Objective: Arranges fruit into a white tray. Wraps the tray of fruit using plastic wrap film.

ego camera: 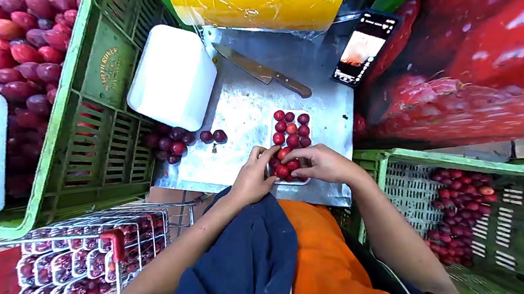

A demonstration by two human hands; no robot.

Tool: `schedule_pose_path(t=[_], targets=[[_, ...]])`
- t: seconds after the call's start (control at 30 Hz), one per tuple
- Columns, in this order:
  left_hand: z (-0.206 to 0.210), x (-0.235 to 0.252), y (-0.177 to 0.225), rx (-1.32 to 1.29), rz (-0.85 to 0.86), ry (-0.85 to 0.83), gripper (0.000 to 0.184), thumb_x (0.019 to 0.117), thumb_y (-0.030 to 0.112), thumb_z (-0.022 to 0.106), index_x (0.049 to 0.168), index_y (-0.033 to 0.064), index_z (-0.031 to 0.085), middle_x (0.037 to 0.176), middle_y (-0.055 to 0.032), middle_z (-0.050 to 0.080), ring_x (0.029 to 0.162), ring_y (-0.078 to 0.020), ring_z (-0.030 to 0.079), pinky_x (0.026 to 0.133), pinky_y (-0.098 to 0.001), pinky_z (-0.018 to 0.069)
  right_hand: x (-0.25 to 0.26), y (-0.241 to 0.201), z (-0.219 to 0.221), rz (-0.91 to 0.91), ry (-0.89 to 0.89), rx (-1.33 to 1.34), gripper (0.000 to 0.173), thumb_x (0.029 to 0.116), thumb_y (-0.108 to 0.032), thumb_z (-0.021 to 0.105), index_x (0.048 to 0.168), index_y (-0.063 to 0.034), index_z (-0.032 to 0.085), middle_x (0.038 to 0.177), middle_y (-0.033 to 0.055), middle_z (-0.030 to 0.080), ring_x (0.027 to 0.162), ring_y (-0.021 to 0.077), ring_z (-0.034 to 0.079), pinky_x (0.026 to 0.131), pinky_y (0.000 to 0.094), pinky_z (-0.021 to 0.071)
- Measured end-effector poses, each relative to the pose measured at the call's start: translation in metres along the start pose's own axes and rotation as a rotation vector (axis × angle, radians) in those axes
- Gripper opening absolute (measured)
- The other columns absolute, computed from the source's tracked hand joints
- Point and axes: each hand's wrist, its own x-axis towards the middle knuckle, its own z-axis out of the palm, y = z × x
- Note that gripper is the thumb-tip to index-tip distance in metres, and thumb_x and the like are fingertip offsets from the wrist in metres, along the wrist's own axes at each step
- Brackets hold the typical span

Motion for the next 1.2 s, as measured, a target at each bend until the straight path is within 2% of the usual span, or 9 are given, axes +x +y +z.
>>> schedule_pose_path(t=[0.13, 0.4, 0.5, 0.6, 0.73, 0.9, 1.0, 1.1, 1.2], targets=[[0.001, -0.001, -0.001, 0.03, 0.208, 0.051, 0.073, 0.0814, 0.013, 0.086, 0.147, 0.0174, 0.054, 0.151, -0.0152, 0.047, 0.117, -0.0307, 0.064, 0.093, -0.052, 0.0584, -0.019, 0.002, 0.014, 0.029, 0.102, 0.03, 0.03, 0.0906, -0.016, 0.077, 0.121, -0.0172, 0.072, 0.086, 0.0029, 0.073, 0.071, 0.0155, 0.068, 0.069, 0.0422, 0.0597], [0.005, -0.002, -0.006, -0.019, 0.171, 0.048, 0.065, 0.0863, 0.016, 0.082, 0.144, 0.016, 0.054, 0.153, -0.0064, 0.049, 0.096, -0.0207, 0.07, 0.082, -0.0436, 0.0614, -0.037, 0.013, 0.025, 0.091, 0.222, 0.153, 0.049, 0.088, -0.017, 0.08, 0.135, -0.0225, 0.067, 0.073, 0.0003, 0.062, 0.058, 0.0123, 0.055, 0.056, 0.0332, 0.0506], [0.003, -0.004, -0.007, -0.021, 0.166, 0.047, 0.068, 0.0866, 0.015, 0.082, 0.147, 0.0153, 0.051, 0.154, -0.0081, 0.048, 0.099, -0.0224, 0.069, 0.084, -0.0441, 0.0607, -0.044, 0.009, 0.014, 0.124, 0.314, 0.354, 0.053, 0.0826, -0.002, 0.073, 0.133, -0.016, 0.061, 0.1, 0.0055, 0.065, 0.08, 0.017, 0.063, 0.069, 0.0347, 0.0558], [0.004, -0.005, -0.01, -0.018, 0.168, 0.042, 0.069, 0.0869, 0.014, 0.081, 0.148, 0.015, 0.049, 0.154, -0.0088, 0.046, 0.101, -0.023, 0.069, 0.086, -0.0443, 0.0605, -0.042, -0.002, 0.009, 0.142, 0.353, 0.191, 0.052, 0.0806, 0.007, 0.065, 0.129, -0.0102, 0.056, 0.13, 0.01, 0.057, 0.104, 0.0209, 0.066, 0.085, 0.0409, 0.061], [0.004, -0.004, -0.009, 0.007, 0.168, 0.046, 0.069, 0.087, 0.014, 0.081, 0.148, 0.0147, 0.05, 0.154, -0.0089, 0.047, 0.103, -0.0234, 0.069, 0.086, -0.0451, 0.0605, -0.023, -0.02, 0.018, 0.11, 0.381, -0.126, 0.031, 0.0903, 0.0, 0.07, 0.12, -0.0049, 0.063, 0.125, 0.0135, 0.063, 0.108, 0.0252, 0.068, 0.092, 0.0468, 0.0597], [0.005, -0.005, -0.008, 0.015, 0.16, 0.05, 0.069, 0.0872, 0.012, 0.08, 0.149, 0.0154, 0.049, 0.155, -0.0085, 0.045, 0.103, -0.0231, 0.069, 0.085, -0.0445, 0.061, -0.022, -0.011, 0.022, 0.077, 0.401, -0.234, 0.024, 0.0916, -0.005, 0.071, 0.115, -0.0082, 0.07, 0.122, 0.0102, 0.068, 0.116, 0.0293, 0.063, 0.1, 0.0515, 0.0531], [0.006, -0.007, -0.009, 0.006, 0.175, 0.062, 0.073, 0.0867, 0.012, 0.081, 0.151, 0.0146, 0.047, 0.155, -0.0101, 0.044, 0.1, -0.0222, 0.07, 0.085, -0.0438, 0.0612, -0.06, -0.008, 0.007, 0.086, 0.54, -0.188, 0.029, 0.0945, -0.012, 0.072, 0.123, -0.008, 0.068, 0.13, 0.0105, 0.065, 0.119, 0.0243, 0.063, 0.096, 0.046, 0.0568], [0.005, -0.012, -0.01, 0.02, 0.186, 0.076, 0.08, 0.0853, 0.011, 0.082, 0.155, 0.0177, 0.042, 0.156, -0.0077, 0.043, 0.097, -0.0185, 0.069, 0.083, -0.0419, 0.0624, -0.133, 0.02, -0.006, 0.192, 0.869, -0.116, 0.026, 0.0992, -0.021, 0.066, 0.12, -0.0062, 0.071, 0.121, 0.0088, 0.069, 0.107, 0.0181, 0.069, 0.091, 0.0413, 0.0604], [0.005, -0.014, -0.013, 0.008, 0.191, 0.114, 0.083, 0.0839, 0.008, 0.081, 0.156, 0.0197, 0.041, 0.154, -0.005, 0.044, 0.097, -0.0159, 0.069, 0.082, -0.0402, 0.0626, -0.23, 0.086, -0.003, 0.586, 1.159, -0.173, 0.028, 0.1015, -0.024, 0.063, 0.115, -0.0007, 0.07, 0.107, 0.0166, 0.072, 0.096, 0.0257, 0.071, 0.086, 0.0479, 0.0588]])
